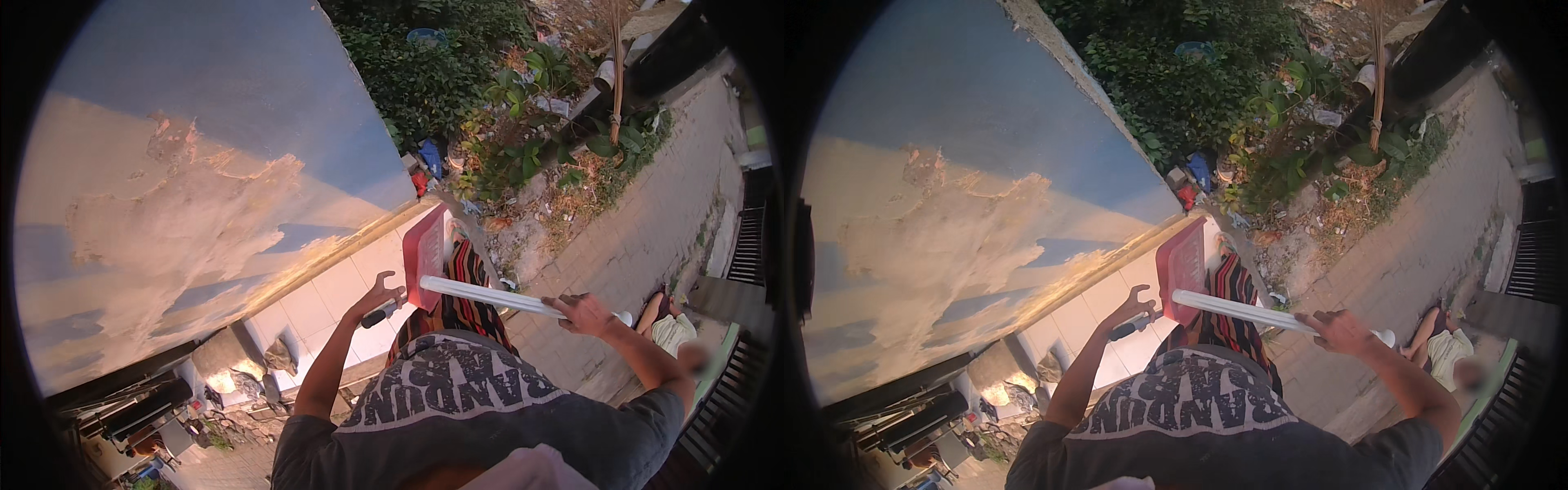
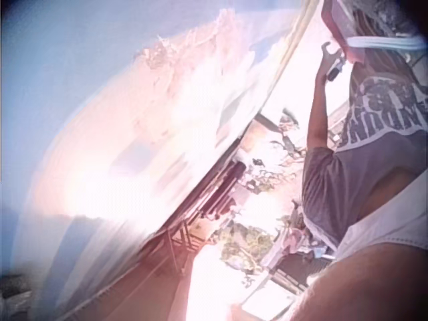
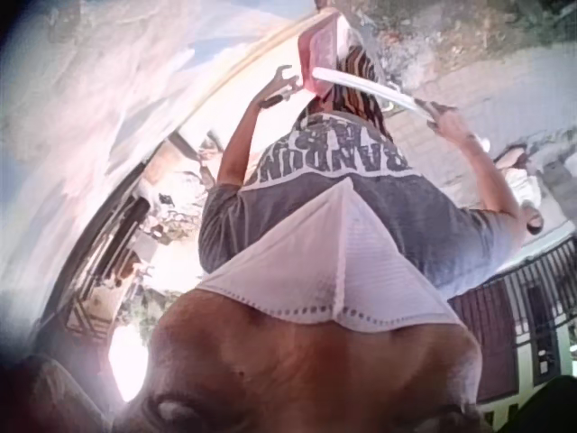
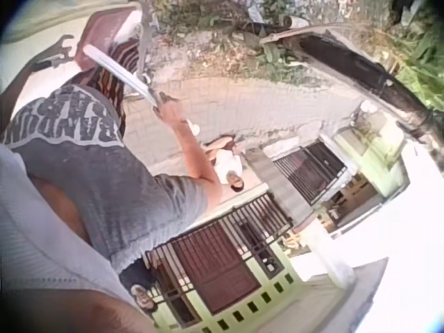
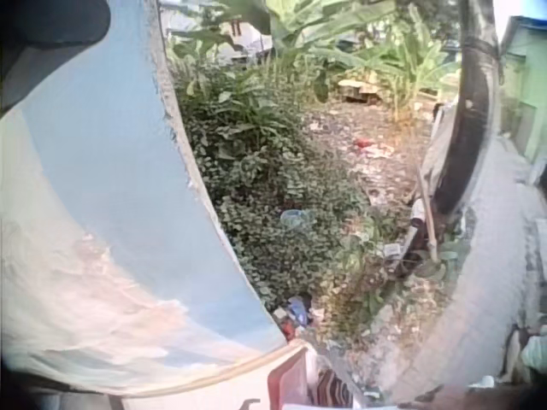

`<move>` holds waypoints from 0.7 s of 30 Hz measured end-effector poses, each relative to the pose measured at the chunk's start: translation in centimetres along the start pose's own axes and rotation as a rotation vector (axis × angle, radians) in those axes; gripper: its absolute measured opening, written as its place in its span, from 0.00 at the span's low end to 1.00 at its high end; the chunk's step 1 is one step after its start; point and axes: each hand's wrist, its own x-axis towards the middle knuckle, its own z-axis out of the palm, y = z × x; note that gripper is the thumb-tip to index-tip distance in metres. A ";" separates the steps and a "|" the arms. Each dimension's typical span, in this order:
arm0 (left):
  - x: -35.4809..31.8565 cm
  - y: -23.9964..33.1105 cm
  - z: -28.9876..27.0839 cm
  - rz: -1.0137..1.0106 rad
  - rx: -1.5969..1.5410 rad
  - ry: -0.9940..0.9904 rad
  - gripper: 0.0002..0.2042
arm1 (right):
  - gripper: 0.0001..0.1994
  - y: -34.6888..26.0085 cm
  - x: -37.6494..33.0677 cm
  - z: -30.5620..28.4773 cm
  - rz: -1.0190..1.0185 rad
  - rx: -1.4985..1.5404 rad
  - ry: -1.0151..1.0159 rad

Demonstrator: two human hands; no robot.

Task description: The person scrapes a wall with a handheld tool, then sweeps the debris into a dustpan with a broom.

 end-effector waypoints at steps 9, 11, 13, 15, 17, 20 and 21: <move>-3.2 -5.9 4.8 -0.034 -0.062 0.134 0.41 | 0.26 0.4 4.9 -3.0 -0.283 -0.157 0.075; -3.0 -6.5 6.6 0.045 0.024 0.248 0.38 | 0.23 1.4 6.7 -4.6 -0.354 -0.154 0.174; -2.4 -6.8 8.3 0.187 0.166 0.397 0.36 | 0.23 2.4 8.1 -6.3 -0.379 -0.189 0.129; -1.8 -7.1 9.5 0.123 -0.001 0.384 0.35 | 0.23 3.3 9.3 -7.7 -0.402 -0.220 0.075; -1.1 -7.7 10.3 0.054 -0.069 0.387 0.33 | 0.22 4.1 10.4 -8.9 -0.422 -0.189 0.025; -0.3 -9.2 11.6 -0.079 -0.109 0.414 0.27 | 0.21 4.9 11.6 -10.1 -0.347 -0.060 -0.159; -0.1 -9.9 12.0 0.033 0.004 0.489 0.26 | 0.20 5.2 11.9 -10.3 -0.319 0.010 -0.257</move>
